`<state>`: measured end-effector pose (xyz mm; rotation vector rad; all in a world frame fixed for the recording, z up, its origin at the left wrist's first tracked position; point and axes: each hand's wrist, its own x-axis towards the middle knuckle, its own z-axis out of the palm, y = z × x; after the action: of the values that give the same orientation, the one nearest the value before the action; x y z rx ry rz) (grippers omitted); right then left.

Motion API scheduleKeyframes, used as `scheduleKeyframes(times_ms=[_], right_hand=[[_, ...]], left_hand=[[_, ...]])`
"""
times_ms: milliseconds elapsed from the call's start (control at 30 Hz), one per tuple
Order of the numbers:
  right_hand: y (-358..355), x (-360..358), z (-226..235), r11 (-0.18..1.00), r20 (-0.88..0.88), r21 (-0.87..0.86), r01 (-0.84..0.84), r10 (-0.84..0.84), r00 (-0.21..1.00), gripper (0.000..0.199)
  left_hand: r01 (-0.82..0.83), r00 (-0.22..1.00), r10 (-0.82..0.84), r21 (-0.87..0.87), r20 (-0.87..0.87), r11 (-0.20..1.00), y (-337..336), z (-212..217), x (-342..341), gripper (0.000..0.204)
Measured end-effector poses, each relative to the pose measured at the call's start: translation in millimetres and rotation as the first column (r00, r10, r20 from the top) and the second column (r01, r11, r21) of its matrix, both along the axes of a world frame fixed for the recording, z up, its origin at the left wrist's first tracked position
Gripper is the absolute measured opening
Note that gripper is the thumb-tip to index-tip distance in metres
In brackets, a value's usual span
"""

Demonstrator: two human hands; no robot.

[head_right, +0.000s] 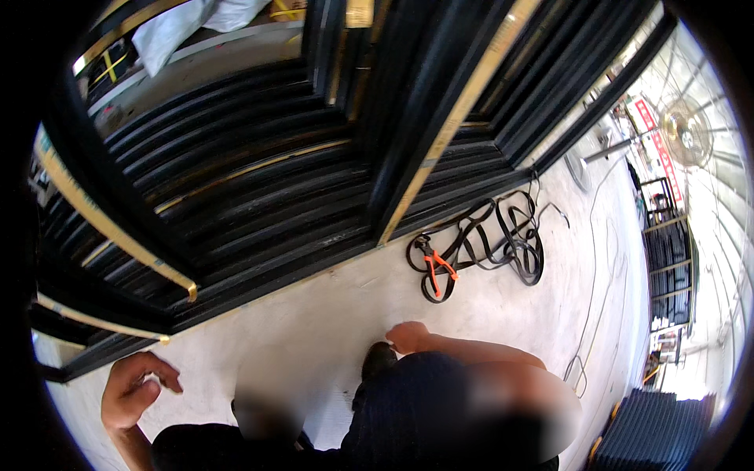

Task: The person assembles a window frame by inserting a black rubber seal into the frame's groove. They use a pair of pliers to cut a piece of the seal to the correct length and then press it into place along the frame's edge.

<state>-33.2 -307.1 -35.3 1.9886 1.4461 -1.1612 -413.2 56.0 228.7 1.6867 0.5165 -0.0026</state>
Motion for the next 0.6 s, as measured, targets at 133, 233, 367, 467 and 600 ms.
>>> scheduleKeyframes(times_ms=[133, 233, 367, 467, 600], right_hand=[[22.2, 47.4, -11.3, 0.776, 0.208, 0.625, 0.089, -0.275, 0.939, 0.015], [41.0, 107.3, -1.5, 0.607, 0.318, 0.766, 0.209, -0.642, 0.698, 0.024], [28.6, 158.6, -10.5, 0.503, 0.32, 0.788, 0.355, -0.827, 0.461, 0.042], [11.8, 192.9, -46.8, 0.302, 0.224, 0.833, 0.463, -0.95, 0.218, 0.046], [1.4, 216.5, -69.6, 0.123, 0.114, 0.846, 0.519, -0.992, 0.049, 0.045]], left_hand=[[0.054, 0.986, -0.065, -0.076, -0.151, 0.996, 9.7, -31.5, 49.4, 0.023], [0.148, 0.968, -0.173, -0.144, -0.182, 0.978, 13.7, -46.9, 87.7, 0.025], [0.149, 0.945, -0.211, -0.246, -0.248, 0.958, 1.0, -74.8, 124.2, 0.025], [0.137, 0.923, -0.229, -0.291, -0.309, 0.947, -17.9, -87.3, 129.0, 0.027], [0.078, 0.896, -0.219, -0.35, -0.386, 0.933, -26.7, -113.0, 110.5, 0.027]])
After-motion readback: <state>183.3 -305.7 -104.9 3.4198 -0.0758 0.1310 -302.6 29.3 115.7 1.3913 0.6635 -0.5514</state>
